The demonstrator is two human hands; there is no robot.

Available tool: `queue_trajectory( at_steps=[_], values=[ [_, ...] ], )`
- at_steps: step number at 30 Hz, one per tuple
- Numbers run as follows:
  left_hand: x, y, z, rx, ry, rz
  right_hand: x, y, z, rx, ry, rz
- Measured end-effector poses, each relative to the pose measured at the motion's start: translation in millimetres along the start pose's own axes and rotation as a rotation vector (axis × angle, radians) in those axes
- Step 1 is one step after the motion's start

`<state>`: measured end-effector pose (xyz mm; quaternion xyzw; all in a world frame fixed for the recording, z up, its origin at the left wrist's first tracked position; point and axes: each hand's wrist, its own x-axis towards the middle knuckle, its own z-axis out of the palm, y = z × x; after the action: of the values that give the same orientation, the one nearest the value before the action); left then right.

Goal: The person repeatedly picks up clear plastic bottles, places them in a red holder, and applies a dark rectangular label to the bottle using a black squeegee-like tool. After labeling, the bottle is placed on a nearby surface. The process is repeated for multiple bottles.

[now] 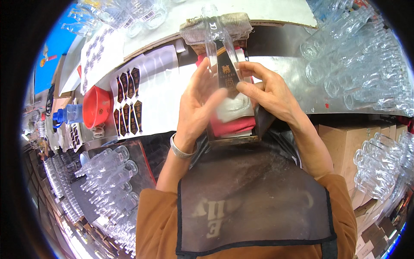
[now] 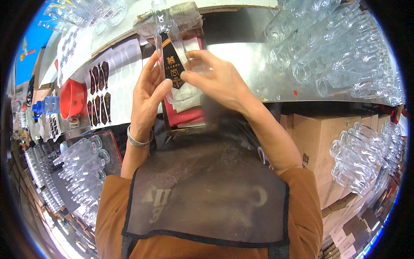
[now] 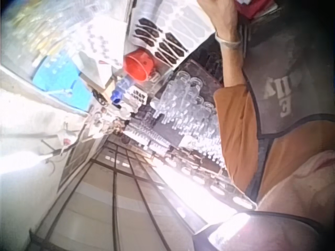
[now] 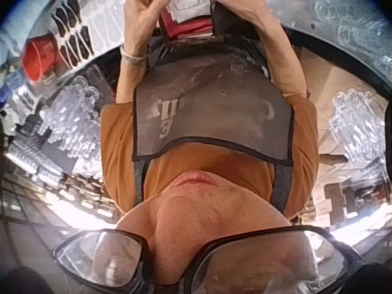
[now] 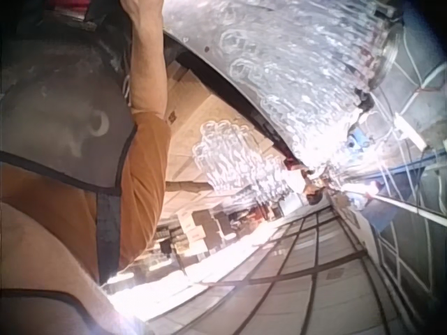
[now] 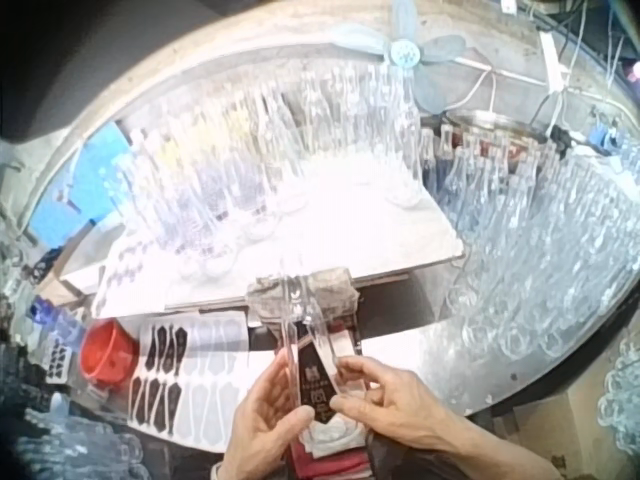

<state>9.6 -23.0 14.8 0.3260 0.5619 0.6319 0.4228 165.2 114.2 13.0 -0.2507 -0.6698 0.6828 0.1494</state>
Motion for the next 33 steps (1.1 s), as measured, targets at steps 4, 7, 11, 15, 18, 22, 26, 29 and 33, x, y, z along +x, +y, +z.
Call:
queue_trajectory(
  at_steps=[4,7,11,15,18,22,26,29,33],
  values=[
    [12,6,-7,0.303,0.044,0.214,9,11,-22,0.293,0.179,0.104],
    [34,18,-9,0.694,0.06,0.453,21,42,-39,0.746,0.515,0.256],
    [46,25,-6,0.925,0.048,0.529,8,59,-39,0.733,0.438,0.247],
    [46,21,-6,0.931,0.058,0.504,4,56,-35,0.696,0.386,0.154],
    [46,19,-7,0.931,0.059,0.505,7,42,-35,0.645,0.324,0.062],
    [45,19,-3,0.89,0.096,0.506,25,6,-26,0.296,0.306,-0.188],
    [44,17,-4,0.81,0.132,0.46,51,-34,-20,-0.059,0.187,-0.413],
    [45,15,0,0.753,0.138,0.46,70,-49,-24,-0.254,0.208,-0.476],
    [46,12,0,0.722,0.16,0.464,89,-49,-32,-0.383,0.207,-0.672]
  ],
)
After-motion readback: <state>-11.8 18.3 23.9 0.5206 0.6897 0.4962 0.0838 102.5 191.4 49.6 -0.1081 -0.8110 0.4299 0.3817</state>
